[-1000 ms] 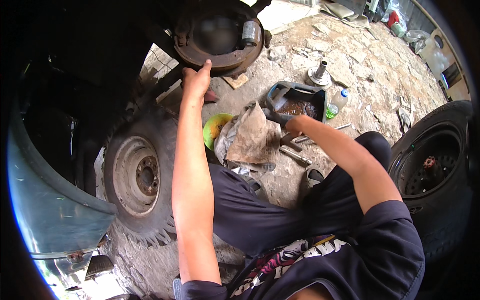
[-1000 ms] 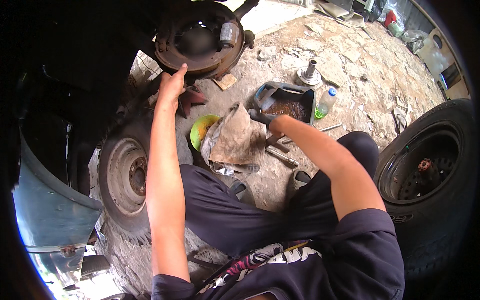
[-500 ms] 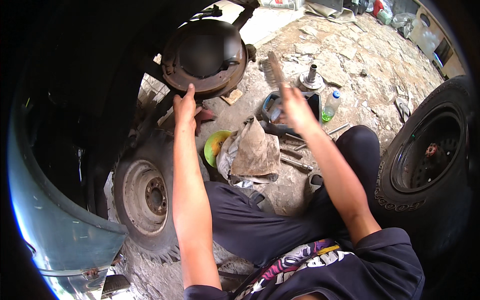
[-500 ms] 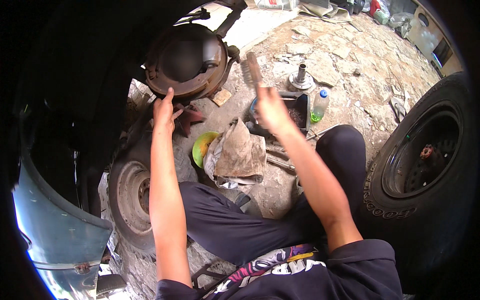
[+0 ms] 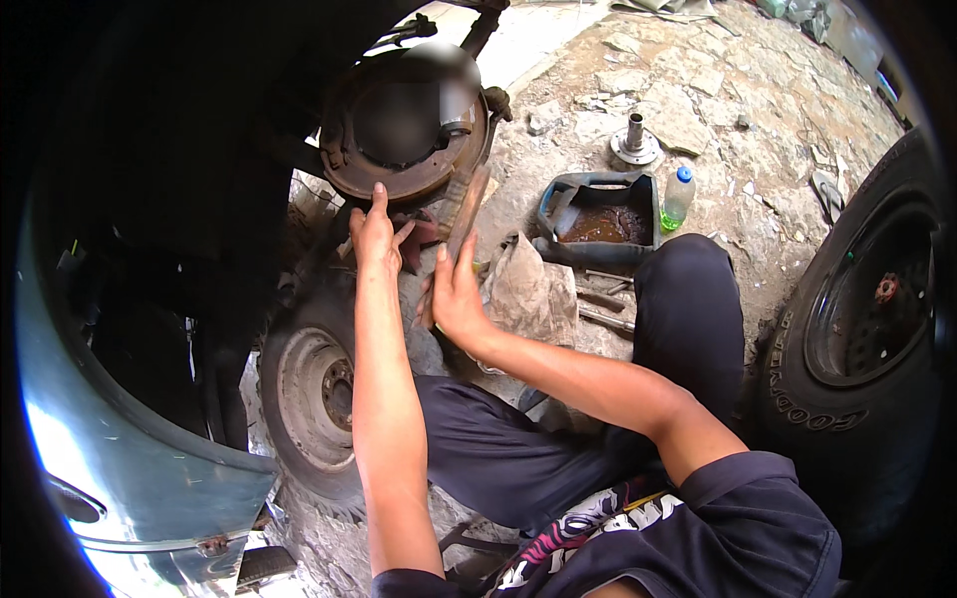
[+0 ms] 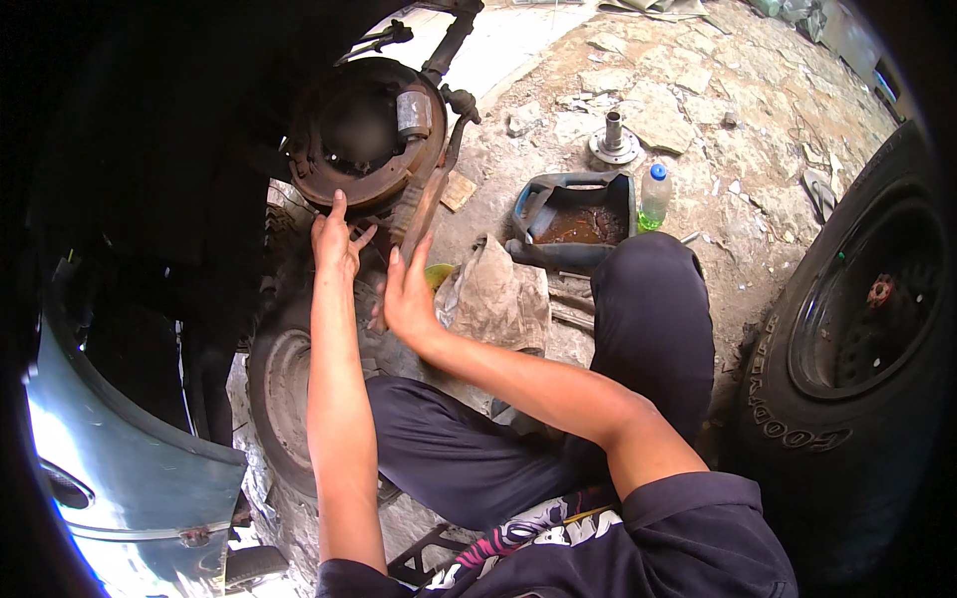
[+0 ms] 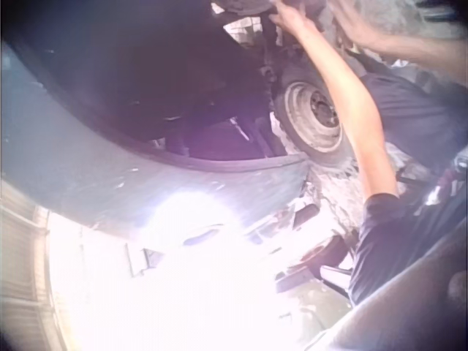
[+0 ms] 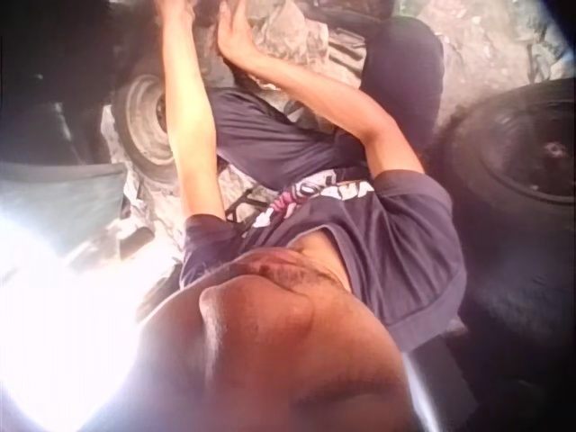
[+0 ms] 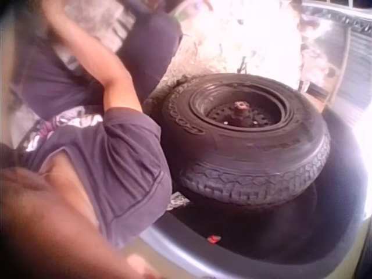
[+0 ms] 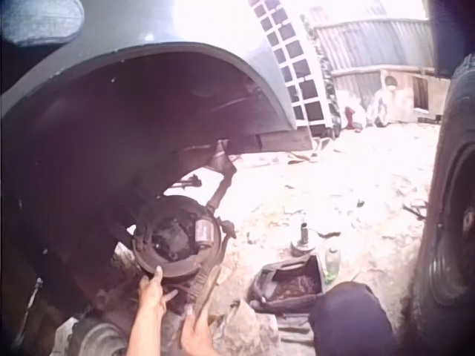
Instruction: The person uses a small brush to clean debris from a vehicle brake assembly and later wipes components with a cloth while sitting on the ground.
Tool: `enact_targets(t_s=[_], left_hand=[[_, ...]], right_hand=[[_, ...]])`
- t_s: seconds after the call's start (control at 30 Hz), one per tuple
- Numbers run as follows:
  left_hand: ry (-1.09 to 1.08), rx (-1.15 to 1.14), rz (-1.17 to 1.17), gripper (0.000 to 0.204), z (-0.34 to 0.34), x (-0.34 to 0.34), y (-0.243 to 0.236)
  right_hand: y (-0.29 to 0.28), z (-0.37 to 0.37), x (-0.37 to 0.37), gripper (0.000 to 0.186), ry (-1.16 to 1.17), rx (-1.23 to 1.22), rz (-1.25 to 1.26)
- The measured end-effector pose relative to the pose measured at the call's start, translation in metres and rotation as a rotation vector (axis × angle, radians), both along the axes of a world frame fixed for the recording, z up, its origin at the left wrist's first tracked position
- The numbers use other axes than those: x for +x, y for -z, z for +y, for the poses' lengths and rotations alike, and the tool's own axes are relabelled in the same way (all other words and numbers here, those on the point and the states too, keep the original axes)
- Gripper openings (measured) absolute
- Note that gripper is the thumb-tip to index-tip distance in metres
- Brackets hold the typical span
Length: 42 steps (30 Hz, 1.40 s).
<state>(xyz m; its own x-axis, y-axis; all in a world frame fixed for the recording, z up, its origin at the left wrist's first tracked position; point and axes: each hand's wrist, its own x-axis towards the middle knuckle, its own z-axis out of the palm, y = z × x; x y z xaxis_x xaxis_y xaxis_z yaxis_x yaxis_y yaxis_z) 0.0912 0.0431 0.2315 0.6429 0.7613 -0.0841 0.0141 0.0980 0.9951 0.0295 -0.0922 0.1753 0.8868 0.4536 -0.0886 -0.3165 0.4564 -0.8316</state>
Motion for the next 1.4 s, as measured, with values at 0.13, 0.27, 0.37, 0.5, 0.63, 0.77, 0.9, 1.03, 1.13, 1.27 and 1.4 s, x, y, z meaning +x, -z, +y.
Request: enact_targets(t_s=[0.13, 0.27, 0.37, 0.5, 0.63, 0.77, 0.9, 1.03, 1.13, 1.27, 1.4], left_hand=[[0.044, 0.014, -0.011, 0.107, 0.009, -0.002, 0.004], [0.031, 0.059, 0.015, 0.109, 0.006, 0.000, 0.006], [0.013, 0.072, 0.059, 0.107, 0.001, 0.001, 0.002], [0.022, 0.114, 0.106, 0.106, 0.000, -0.002, -0.002], [0.114, 0.123, 0.109, 0.109, 0.015, -0.008, 0.003], [0.095, 0.134, 0.095, 0.111, 0.014, -0.009, 0.004], [0.091, 0.116, 0.061, 0.112, 0.005, -0.006, 0.003], [0.006, 0.152, 0.093, 0.110, 0.016, -0.008, 0.009], [0.069, 0.117, 0.051, 0.103, 0.011, -0.004, 0.006], [0.091, 0.090, 0.039, 0.095, 0.015, -0.008, 0.006], [0.102, 0.086, 0.067, 0.116, 0.013, -0.006, 0.004]], right_hand=[[-0.008, -0.015, 0.082, 0.074, 0.107, 0.044, -0.051], [-0.008, -0.013, 0.065, 0.076, 0.024, 0.043, -0.020], [0.003, -0.006, 0.029, 0.079, -0.027, 0.049, -0.052], [0.016, 0.002, 0.045, 0.079, -0.024, 0.103, -0.148], [-0.005, -0.021, 0.079, 0.080, -0.088, 0.196, -0.042], [-0.001, -0.004, 0.019, 0.082, -0.002, -0.040, -0.229], [0.017, -0.002, 0.037, 0.083, 0.126, -0.134, -0.322], [-0.017, -0.028, 0.069, 0.081, -0.060, 0.043, -0.052], [-0.010, -0.018, 0.043, 0.081, -0.009, -0.007, -0.172], [-0.008, -0.013, 0.039, 0.081, -0.076, 0.066, -0.094], [-0.027, -0.033, 0.063, 0.082, -0.140, 0.159, 0.010]])
